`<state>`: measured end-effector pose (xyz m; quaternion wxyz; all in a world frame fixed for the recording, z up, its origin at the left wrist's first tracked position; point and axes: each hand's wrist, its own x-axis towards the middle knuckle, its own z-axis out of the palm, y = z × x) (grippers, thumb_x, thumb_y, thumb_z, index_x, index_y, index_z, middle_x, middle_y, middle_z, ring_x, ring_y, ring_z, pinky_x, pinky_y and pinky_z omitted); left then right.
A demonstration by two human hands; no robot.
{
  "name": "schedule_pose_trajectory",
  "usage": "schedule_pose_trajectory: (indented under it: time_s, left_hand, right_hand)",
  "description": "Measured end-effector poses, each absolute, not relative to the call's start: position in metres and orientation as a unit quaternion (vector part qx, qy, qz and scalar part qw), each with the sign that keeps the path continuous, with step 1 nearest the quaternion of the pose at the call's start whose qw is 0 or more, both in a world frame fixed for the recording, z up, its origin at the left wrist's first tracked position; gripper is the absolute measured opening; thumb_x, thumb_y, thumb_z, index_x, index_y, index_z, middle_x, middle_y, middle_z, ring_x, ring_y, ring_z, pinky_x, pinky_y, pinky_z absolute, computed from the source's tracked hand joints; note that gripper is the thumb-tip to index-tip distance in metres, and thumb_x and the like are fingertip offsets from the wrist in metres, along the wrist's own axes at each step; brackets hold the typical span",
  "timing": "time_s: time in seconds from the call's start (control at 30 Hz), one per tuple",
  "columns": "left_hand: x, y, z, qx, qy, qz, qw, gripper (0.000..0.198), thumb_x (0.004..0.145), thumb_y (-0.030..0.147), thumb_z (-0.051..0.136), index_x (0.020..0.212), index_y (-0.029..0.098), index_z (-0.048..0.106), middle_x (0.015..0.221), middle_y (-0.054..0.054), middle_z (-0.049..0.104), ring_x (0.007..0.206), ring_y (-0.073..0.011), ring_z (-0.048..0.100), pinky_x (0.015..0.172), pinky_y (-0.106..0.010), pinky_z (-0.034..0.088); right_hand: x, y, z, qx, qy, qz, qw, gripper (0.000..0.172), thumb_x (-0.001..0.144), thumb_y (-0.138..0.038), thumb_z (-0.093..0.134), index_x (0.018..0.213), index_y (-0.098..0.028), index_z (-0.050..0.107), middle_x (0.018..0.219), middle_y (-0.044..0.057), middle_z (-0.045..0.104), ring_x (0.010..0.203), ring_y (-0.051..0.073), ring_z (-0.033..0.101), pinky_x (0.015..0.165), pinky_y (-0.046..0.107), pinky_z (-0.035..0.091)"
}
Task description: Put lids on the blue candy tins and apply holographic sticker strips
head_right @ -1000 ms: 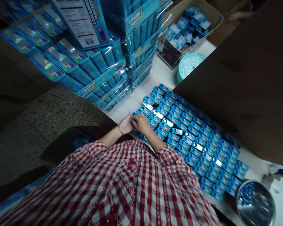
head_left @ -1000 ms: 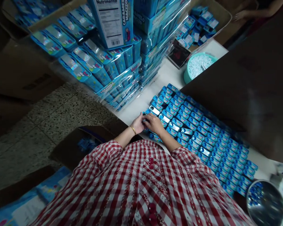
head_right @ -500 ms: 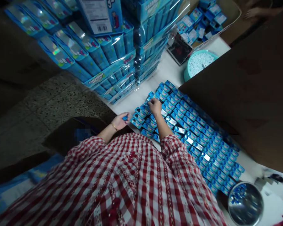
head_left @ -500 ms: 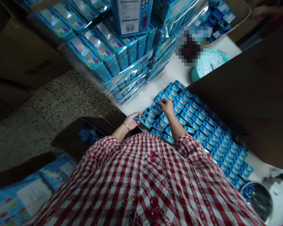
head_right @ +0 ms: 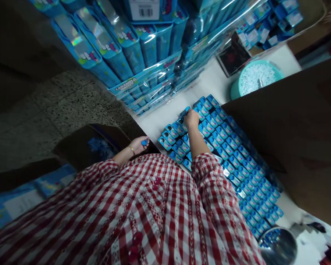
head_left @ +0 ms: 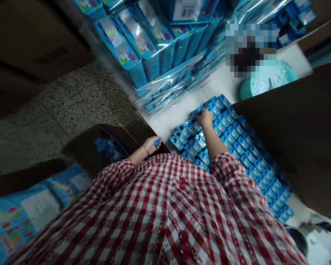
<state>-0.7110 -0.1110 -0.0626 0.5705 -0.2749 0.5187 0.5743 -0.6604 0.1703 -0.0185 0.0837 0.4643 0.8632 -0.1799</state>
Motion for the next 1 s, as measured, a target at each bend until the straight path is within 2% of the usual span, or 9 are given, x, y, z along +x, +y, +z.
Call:
schedule_pose_trajectory:
  time_s: [0.2,0.3,0.43,0.53,0.8,0.93,1.0]
  left_hand:
    - [-0.714,-0.158,-0.08,-0.354,0.517,0.599,0.499,0.007,0.076,0.017,0.056,0.073,0.012,0.058,0.052,0.002,0.051,0.042,-0.0056,0.046,0.04,-0.016,0.029]
    - [-0.707,-0.173,-0.089,-0.384,0.519,0.592,0.483,0.006,0.074,0.017,0.057,0.07,0.012,0.057,0.051,0.002,0.05,0.041,-0.0057,0.046,0.04,-0.016,0.028]
    - [-0.697,-0.182,-0.095,-0.399,0.509,0.603,0.468,0.005,0.072,0.017,0.059,0.069,0.012,0.058,0.051,0.002,0.051,0.042,-0.0059,0.045,0.041,-0.017,0.028]
    - [-0.69,-0.19,-0.1,-0.406,0.493,0.623,0.453,0.006,0.07,0.018,0.061,0.071,0.013,0.059,0.052,0.002,0.052,0.043,-0.0063,0.046,0.042,-0.017,0.029]
    - [-0.631,-0.199,-0.111,-0.463,0.443,0.663,0.386,0.007,0.072,0.019,0.062,0.069,0.014,0.058,0.052,0.003,0.051,0.044,-0.0049,0.046,0.043,-0.016,0.028]
    - [-0.587,-0.191,-0.113,-0.452,0.43,0.684,0.379,0.008,0.072,0.021,0.063,0.069,0.013,0.06,0.054,0.002,0.052,0.045,-0.005,0.047,0.044,-0.017,0.029]
    - [-0.569,-0.194,-0.116,-0.456,0.426,0.693,0.361,0.007,0.071,0.02,0.063,0.07,0.014,0.06,0.056,0.001,0.053,0.046,-0.0058,0.048,0.045,-0.018,0.03]
  right_hand:
    - [-0.664,0.168,-0.013,0.366,0.897,-0.164,0.187,0.02,0.07,-0.019,0.066,0.089,-0.013,0.068,0.084,0.008,0.068,0.082,0.022,0.062,0.075,0.031,0.046]
    - [-0.663,0.157,-0.01,0.354,0.898,-0.111,0.237,0.023,0.073,-0.02,0.066,0.094,-0.011,0.068,0.091,0.014,0.067,0.087,0.024,0.061,0.077,0.033,0.042]
    - [-0.671,0.16,-0.011,0.326,0.897,-0.036,0.296,0.041,0.078,-0.028,0.066,0.11,-0.002,0.062,0.105,0.026,0.063,0.099,0.029,0.059,0.074,0.034,0.036]
    - [-0.677,0.168,-0.017,0.289,0.904,0.003,0.315,0.046,0.079,-0.032,0.065,0.113,-0.001,0.06,0.107,0.029,0.062,0.102,0.03,0.058,0.07,0.034,0.033]
    - [-0.669,0.167,-0.032,0.312,0.913,-0.01,0.261,0.041,0.079,-0.038,0.066,0.102,-0.004,0.067,0.099,0.021,0.067,0.083,0.017,0.06,0.065,0.032,0.033]
    - [-0.666,0.174,-0.032,0.305,0.921,0.003,0.242,0.046,0.076,-0.042,0.068,0.099,-0.002,0.067,0.099,0.024,0.066,0.087,0.019,0.06,0.065,0.034,0.032]
    - [-0.658,0.164,-0.023,0.296,0.937,0.009,0.185,0.048,0.073,-0.045,0.069,0.1,-0.005,0.066,0.096,0.023,0.066,0.087,0.021,0.061,0.066,0.035,0.033]
